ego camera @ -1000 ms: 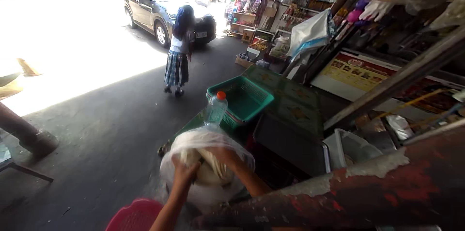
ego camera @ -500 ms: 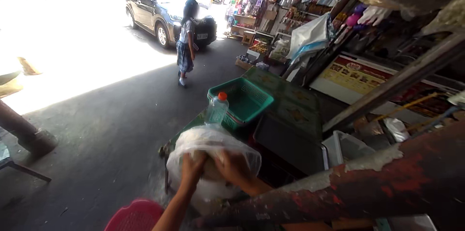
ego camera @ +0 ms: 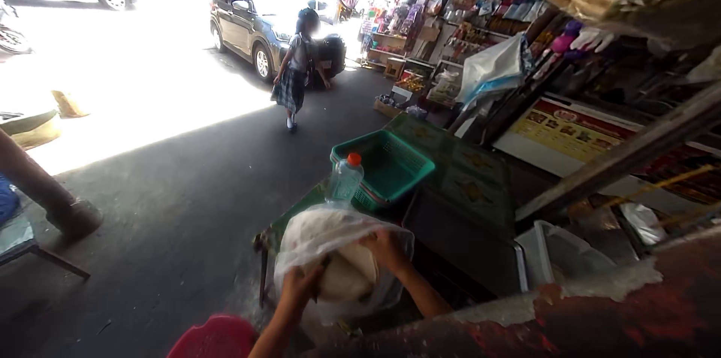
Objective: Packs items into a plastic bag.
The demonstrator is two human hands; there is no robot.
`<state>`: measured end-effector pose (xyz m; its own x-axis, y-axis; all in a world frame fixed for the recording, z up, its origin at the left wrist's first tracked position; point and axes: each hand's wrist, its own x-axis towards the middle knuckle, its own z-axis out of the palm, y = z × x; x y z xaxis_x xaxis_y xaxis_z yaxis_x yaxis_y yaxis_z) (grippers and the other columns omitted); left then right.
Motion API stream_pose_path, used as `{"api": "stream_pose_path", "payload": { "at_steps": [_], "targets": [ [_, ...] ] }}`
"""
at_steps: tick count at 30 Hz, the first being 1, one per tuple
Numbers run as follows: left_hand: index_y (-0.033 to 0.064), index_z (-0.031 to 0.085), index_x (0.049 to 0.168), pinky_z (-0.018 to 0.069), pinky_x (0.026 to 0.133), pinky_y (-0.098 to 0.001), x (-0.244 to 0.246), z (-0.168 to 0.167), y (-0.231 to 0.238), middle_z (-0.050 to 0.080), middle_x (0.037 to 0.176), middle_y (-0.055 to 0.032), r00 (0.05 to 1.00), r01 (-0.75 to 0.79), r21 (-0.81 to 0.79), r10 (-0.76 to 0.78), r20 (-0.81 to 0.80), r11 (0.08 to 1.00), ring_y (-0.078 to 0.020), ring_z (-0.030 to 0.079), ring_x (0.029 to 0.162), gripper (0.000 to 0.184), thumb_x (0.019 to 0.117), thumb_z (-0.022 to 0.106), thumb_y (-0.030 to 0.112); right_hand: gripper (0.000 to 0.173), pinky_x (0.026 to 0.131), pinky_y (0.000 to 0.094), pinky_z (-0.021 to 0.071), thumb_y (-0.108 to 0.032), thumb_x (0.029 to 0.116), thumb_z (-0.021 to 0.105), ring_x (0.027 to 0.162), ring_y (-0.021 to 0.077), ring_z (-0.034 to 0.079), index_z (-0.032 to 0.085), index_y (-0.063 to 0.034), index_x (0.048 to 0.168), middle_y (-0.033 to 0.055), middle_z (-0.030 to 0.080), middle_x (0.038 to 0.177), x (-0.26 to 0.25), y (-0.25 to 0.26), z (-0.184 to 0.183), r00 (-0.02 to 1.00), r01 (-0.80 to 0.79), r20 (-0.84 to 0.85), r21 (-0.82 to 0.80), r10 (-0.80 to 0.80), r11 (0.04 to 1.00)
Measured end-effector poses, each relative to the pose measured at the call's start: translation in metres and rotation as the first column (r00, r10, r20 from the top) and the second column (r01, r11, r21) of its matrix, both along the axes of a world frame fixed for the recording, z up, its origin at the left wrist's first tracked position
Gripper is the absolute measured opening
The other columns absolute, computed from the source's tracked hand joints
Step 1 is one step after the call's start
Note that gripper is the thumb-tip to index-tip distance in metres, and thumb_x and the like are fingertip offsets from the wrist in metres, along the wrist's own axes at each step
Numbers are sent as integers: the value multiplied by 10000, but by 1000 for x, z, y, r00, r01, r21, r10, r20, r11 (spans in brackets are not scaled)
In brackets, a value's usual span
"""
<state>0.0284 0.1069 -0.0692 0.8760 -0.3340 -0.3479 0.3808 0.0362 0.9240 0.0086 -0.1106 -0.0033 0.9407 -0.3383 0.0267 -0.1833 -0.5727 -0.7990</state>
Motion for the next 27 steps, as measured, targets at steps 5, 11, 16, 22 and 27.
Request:
{"api": "stream_pose_path", "payload": {
  "at_steps": [5,11,16,22,27],
  "targets": [
    [-92,619,1094,541,697,-352,-2,-17,4,651,851,-127,999,-7,87,10,-33,996,-159,619,713,227,954,673,79,317,998,524,501,-111,955,649,1093,364,679,664,111,1179,265,706,1115,2,14,-7,997,-16,70,-181,30,983],
    [-116,528,1297,484,955,-543,11,-15,-13,612,1193,-300,986,-67,279,21,167,958,-376,611,1092,580,849,783,150,528,815,560,567,-347,927,707,852,376,723,642,96,1208,211,730,923,-28,41,-20,951,-251,61,-421,303,872],
    [-118,410,1433,384,1098,-563,14,-6,-14,351,1490,-374,988,6,471,-78,134,882,-473,415,1364,716,897,747,216,723,878,586,544,-475,844,735,1090,404,682,593,11,1360,224,698,1191,-40,52,-25,942,-321,-113,-574,316,753],
    [-108,379,1465,415,1089,-539,4,24,-22,367,1511,-344,960,4,548,-157,232,837,-439,458,1365,700,958,666,279,488,935,625,481,-322,940,615,1191,442,615,619,15,1292,262,653,1253,-11,81,17,819,-444,-572,-577,49,686],
    [-60,592,1316,331,1133,-604,12,41,-15,489,1426,-333,882,-43,747,-325,340,664,-474,410,1396,463,1016,563,292,464,1087,623,389,-270,995,565,1342,425,511,587,25,1352,264,578,1384,5,90,29,791,-452,-609,-515,60,729]
  ]
}}
